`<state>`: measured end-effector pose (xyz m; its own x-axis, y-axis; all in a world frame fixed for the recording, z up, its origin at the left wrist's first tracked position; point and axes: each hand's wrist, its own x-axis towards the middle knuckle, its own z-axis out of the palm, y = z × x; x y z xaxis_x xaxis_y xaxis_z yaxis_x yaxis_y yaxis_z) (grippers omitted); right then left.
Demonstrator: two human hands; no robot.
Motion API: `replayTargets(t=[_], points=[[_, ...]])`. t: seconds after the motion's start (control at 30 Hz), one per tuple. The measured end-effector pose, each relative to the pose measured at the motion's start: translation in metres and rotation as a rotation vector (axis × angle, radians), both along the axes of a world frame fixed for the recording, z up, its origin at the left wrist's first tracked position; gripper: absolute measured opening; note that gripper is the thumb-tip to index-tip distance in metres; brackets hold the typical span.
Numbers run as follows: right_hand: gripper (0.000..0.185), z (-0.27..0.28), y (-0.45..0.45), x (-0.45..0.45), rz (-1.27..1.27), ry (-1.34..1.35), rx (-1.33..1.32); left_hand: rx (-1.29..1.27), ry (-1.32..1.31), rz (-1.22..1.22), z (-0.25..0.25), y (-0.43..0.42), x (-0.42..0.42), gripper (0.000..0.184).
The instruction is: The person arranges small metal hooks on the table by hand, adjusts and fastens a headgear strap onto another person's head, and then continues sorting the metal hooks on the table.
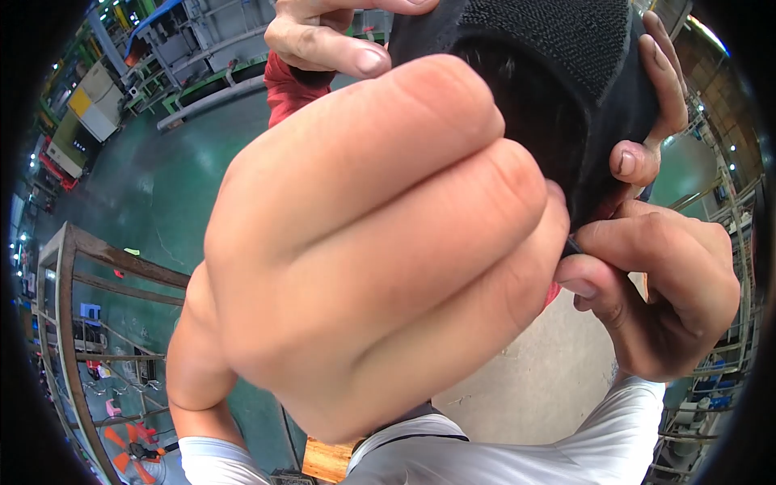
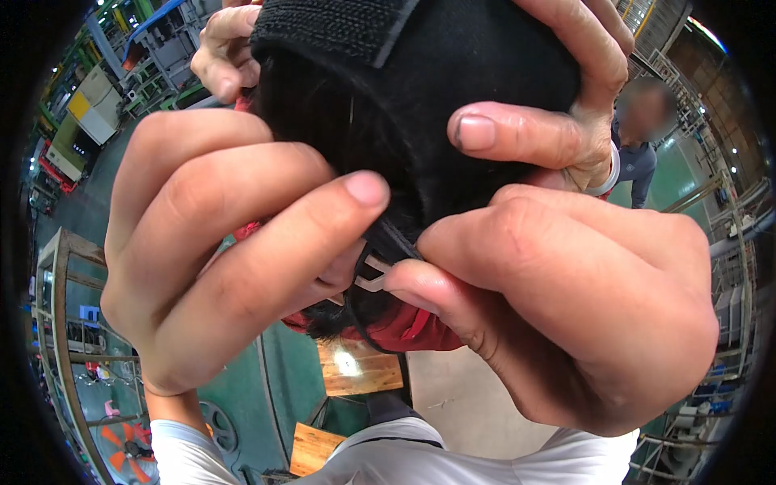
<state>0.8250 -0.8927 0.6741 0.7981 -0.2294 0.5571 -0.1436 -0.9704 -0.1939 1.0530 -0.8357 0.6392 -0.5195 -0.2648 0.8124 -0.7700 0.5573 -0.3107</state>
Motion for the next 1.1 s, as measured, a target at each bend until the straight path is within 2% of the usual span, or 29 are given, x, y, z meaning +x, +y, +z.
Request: replayTargets(t=[0.1, 0.27, 0.5, 1.1], points=[[0.031, 0.006, 0.003, 0.003, -0.014, 0.023, -0.003, 0.089, -0.021, -0.04, 0.01, 0.003, 0.003, 0.033], [0.03, 0.016, 0.001, 0.003, -0.046, 0.081, -0.028, -0.015, -0.061, -0.296, 0.012, -0.028, 0.025, 0.036], [0.034, 0.009, -0.009, -0.005, -0.049, 0.034, -0.05, -0.027, -0.153, -0.331, 0.011, -0.035, 0.021, 0.037], [0.028, -0.024, -0.033, -0.01, -0.098, -0.142, -0.086, -0.023, -0.197, -0.318, 0.0, -0.041, 0.016, 0.04]])
